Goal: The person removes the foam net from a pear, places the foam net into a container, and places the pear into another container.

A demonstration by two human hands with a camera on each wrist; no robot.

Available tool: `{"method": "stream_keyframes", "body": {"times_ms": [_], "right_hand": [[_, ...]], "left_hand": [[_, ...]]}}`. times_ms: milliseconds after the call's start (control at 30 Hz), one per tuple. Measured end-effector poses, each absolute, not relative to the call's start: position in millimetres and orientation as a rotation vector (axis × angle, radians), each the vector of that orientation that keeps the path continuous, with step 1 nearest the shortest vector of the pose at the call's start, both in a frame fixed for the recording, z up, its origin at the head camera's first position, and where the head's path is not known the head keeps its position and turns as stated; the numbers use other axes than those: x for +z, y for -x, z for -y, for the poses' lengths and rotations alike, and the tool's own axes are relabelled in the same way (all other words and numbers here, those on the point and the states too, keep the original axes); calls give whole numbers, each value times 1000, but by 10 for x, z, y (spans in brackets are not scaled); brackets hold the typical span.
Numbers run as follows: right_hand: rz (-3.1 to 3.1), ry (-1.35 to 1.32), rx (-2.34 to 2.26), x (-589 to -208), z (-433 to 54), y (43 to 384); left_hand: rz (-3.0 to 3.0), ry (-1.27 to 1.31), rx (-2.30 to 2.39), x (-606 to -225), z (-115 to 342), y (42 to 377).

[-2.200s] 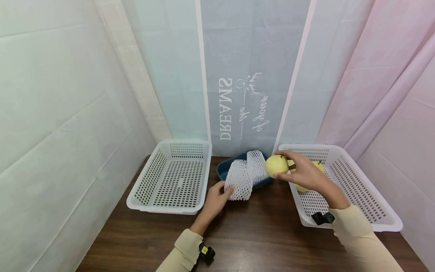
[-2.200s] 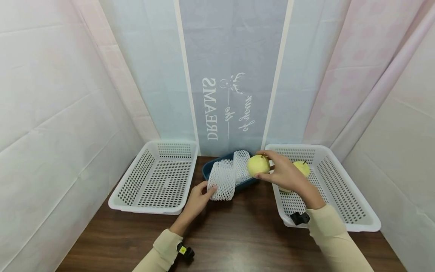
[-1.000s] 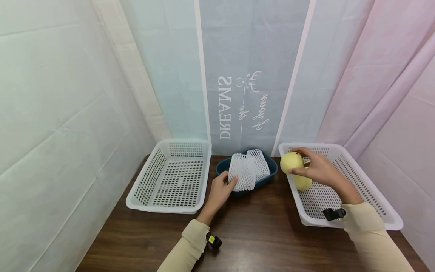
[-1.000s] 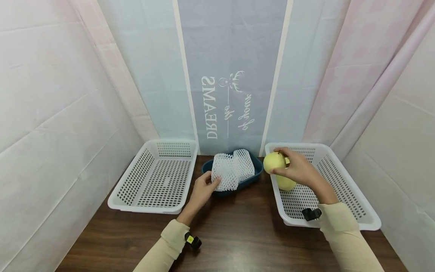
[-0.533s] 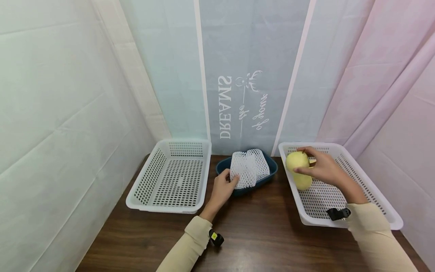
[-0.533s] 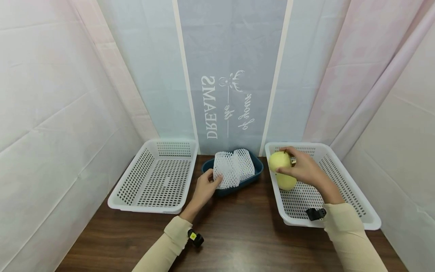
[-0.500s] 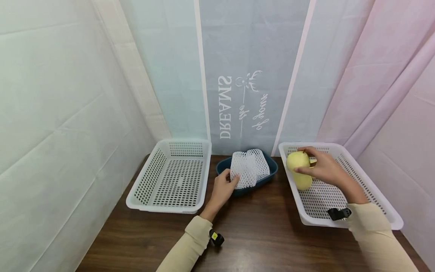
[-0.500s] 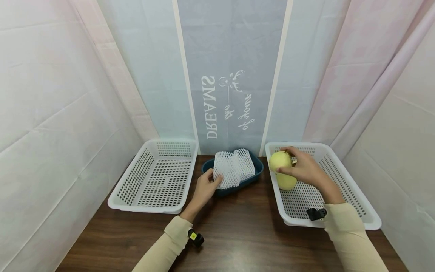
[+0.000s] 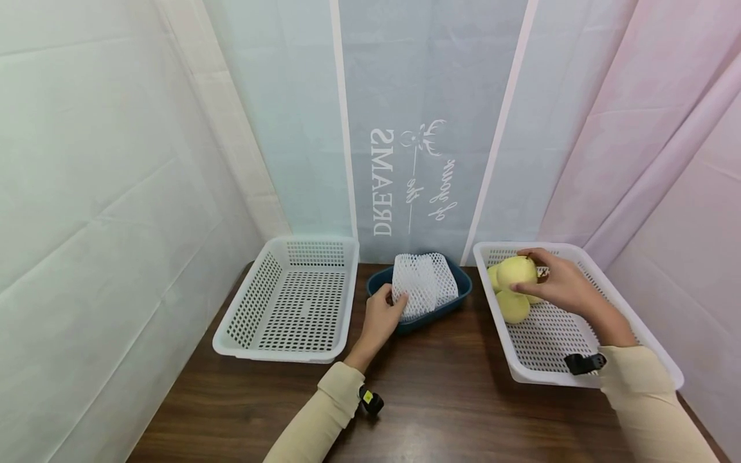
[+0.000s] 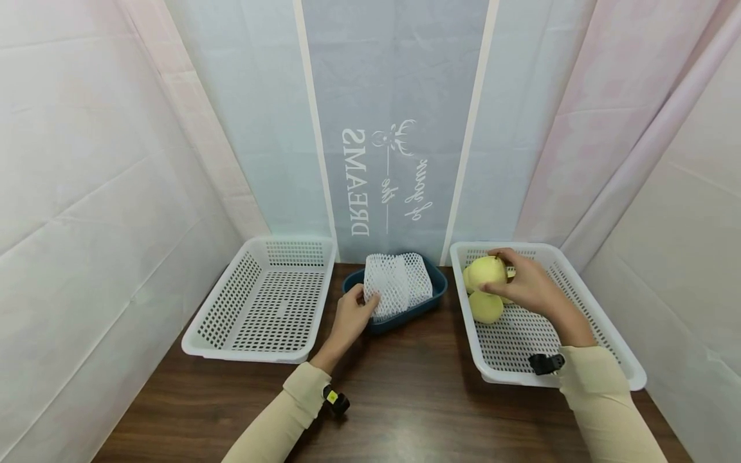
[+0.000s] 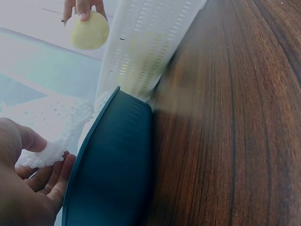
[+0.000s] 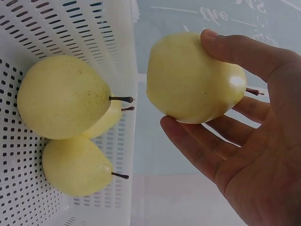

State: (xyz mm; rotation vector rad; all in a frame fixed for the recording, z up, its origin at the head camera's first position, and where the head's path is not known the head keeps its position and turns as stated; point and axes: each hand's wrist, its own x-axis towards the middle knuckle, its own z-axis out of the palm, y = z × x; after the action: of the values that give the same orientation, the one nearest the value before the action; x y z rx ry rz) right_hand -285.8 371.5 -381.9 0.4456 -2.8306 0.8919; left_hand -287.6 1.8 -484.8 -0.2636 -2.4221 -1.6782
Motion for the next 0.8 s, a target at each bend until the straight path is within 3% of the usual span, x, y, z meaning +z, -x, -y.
{"method": "stream_keyframes", "body": {"times_ms": [800], "right_hand": [[2793, -339, 856, -3881, -3969, 2819]], "left_hand": [[2463, 209, -1588, -4873, -72, 3035]]}}
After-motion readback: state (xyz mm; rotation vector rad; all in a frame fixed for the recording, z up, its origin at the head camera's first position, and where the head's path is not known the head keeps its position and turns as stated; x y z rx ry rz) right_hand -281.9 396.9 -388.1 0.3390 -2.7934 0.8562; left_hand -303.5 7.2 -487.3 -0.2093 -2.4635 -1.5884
